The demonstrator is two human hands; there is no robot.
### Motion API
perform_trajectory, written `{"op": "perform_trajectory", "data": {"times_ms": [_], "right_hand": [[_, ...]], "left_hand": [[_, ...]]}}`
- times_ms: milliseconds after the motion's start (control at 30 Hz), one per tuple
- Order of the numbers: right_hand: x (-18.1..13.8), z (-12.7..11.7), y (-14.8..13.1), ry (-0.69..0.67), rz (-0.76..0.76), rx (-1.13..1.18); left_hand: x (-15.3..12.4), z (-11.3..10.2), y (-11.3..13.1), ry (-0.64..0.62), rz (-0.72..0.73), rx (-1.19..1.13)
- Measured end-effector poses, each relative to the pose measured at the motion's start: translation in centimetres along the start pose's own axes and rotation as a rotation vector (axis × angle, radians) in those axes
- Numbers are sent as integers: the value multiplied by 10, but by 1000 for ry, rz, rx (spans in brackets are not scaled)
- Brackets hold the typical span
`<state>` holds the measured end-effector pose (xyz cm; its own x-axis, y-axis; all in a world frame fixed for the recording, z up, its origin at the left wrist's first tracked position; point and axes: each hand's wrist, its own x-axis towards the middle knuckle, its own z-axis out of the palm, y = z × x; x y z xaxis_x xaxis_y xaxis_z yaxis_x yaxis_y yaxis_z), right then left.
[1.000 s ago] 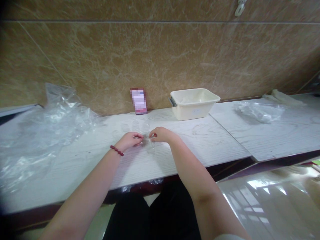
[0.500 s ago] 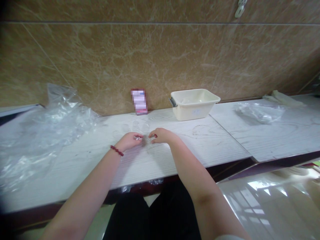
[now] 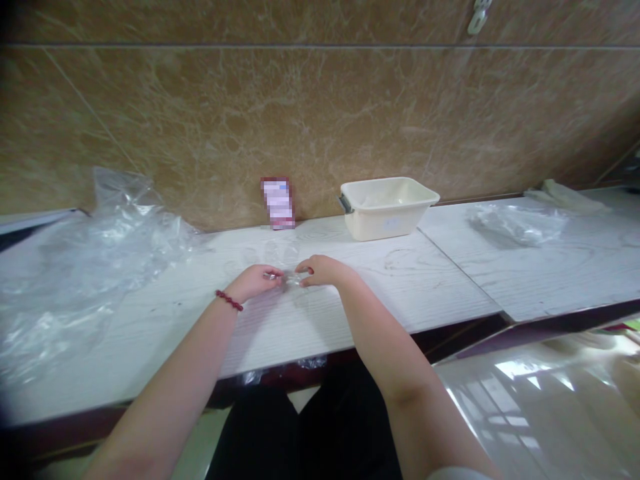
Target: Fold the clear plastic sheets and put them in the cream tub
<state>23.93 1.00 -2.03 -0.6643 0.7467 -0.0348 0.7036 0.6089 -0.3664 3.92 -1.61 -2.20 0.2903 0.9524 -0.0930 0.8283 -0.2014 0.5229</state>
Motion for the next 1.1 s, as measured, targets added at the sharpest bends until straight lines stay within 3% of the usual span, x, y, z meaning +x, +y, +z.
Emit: {"op": "perform_trajectory", "data": {"times_ms": [667,967,1100], "right_hand": [[-1,0,0,-54,2,-12],[-2,-1,0,-77,-8,21],[-3,-3,-2,-97,-9,36]], "left_hand": [[-2,-3,-1,-26,-7,-14],[-2,-10,-9,-1,128,263],[-3,-10,-11,109,120,365]]}}
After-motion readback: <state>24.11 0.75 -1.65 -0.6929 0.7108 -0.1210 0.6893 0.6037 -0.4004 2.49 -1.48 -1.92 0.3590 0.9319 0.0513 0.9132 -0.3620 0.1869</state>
